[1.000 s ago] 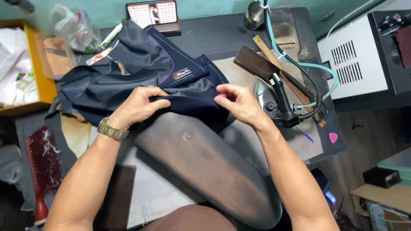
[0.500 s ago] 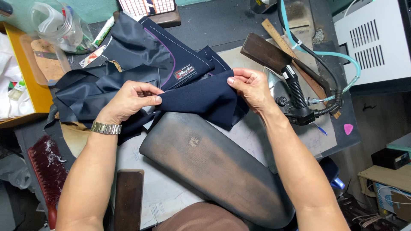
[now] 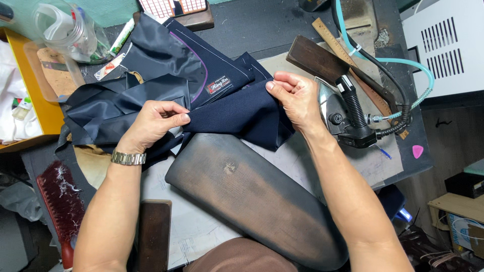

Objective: The person presses the seams of a dark blue garment piece using a steam iron and wooden clappers, then applies marks to the fabric with pink tailor's chalk.

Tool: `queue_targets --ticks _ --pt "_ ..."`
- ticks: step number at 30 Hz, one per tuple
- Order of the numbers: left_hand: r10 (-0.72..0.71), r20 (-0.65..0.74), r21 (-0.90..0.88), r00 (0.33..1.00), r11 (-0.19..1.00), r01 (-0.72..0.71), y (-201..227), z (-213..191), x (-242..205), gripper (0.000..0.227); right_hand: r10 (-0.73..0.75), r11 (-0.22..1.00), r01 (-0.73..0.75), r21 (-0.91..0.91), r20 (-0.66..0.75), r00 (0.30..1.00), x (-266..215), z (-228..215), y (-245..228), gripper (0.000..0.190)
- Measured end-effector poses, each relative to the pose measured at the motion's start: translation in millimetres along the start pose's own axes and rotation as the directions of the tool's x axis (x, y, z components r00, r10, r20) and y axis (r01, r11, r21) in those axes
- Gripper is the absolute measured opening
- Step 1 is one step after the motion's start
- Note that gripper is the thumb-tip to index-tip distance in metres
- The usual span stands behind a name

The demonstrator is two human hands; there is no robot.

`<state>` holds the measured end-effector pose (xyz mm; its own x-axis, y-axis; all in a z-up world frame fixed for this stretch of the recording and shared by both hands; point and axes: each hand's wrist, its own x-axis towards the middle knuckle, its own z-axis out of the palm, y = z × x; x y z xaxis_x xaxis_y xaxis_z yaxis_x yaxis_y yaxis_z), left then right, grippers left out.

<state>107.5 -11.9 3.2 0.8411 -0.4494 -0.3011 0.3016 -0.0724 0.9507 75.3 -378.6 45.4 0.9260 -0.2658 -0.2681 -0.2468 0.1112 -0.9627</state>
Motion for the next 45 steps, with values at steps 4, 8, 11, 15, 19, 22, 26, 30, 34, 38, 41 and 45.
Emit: queue_targets --ticks 4,8,11,15,19,22,26,30,34,38,41,45 --pt "0.066 -0.035 0.045 0.997 0.997 -0.065 -0.9 2.7 -8.3 0.013 -0.028 0.999 0.029 0.018 -0.059 0.998 -1.8 -0.8 11.9 0.041" --pt "0.164 -0.038 0.085 0.986 0.983 -0.161 -6.3 3.2 -11.8 0.009 -0.086 0.996 0.087 0.01 -0.096 0.992 -19.2 5.8 -0.5 0.042" --pt "0.282 -0.021 0.156 0.959 0.949 -0.275 2.5 3.3 -19.9 0.009 -0.379 0.89 0.353 -0.288 -0.037 0.925 -60.6 11.3 -32.2 0.026" --pt "0.521 -0.046 0.282 0.853 0.826 -0.489 21.6 18.4 -58.2 0.02 -0.802 0.358 0.883 -0.305 0.384 0.458 -151.2 26.5 -53.6 0.014" --pt "0.479 -0.307 0.417 0.822 0.845 -0.336 12.9 44.3 -119.2 0.023 -0.438 0.354 0.902 -0.246 0.809 0.392 -231.8 -17.8 -47.6 0.016" --pt "0.393 -0.723 0.399 0.569 0.909 -0.122 -24.0 79.9 -164.2 0.016 -0.388 0.332 0.72 -0.609 0.608 0.693 -260.1 -93.6 -4.9 0.014" --pt "-0.151 -0.744 -0.183 0.651 0.983 0.019 -43.2 149.2 -200.1 0.042 0.181 0.455 -0.186 -0.871 -0.114 0.977 -276.4 -166.5 37.2 0.046" --pt "-0.511 -0.446 -0.504 0.735 0.822 0.266 -40.8 202.3 -186.5 0.033 0.34 0.629 -0.232 -0.742 -0.006 0.941 -275.2 -179.9 66.1 0.043" --pt "-0.251 -0.667 -0.364 0.702 0.931 -0.013 -84.6 251.0 -213.9 0.052 0.425 0.592 -0.314 -0.742 -0.044 0.904 -282.4 -185.8 42.7 0.051" --pt "-0.474 -0.562 -0.584 0.678 0.808 0.079 -142.3 331.8 -320.1 0.037 0.406 0.594 -0.083 -0.8 0.209 0.89 -313.7 -259.3 55.2 0.025" --pt "-0.666 -0.401 -0.751 0.629 0.633 0.191 -211.3 389.6 -392.1 0.031 0.49 0.51 0.005 -0.86 0.295 0.821 -335.1 -289.6 69.4 0.03" --pt "-0.807 -0.167 -0.985 0.566 0.167 -0.053 -178.4 400.6 -411.4 0.05 0.662 0.321 -0.027 -0.947 0.204 0.721 -357.7 -266.9 77.3 0.046"
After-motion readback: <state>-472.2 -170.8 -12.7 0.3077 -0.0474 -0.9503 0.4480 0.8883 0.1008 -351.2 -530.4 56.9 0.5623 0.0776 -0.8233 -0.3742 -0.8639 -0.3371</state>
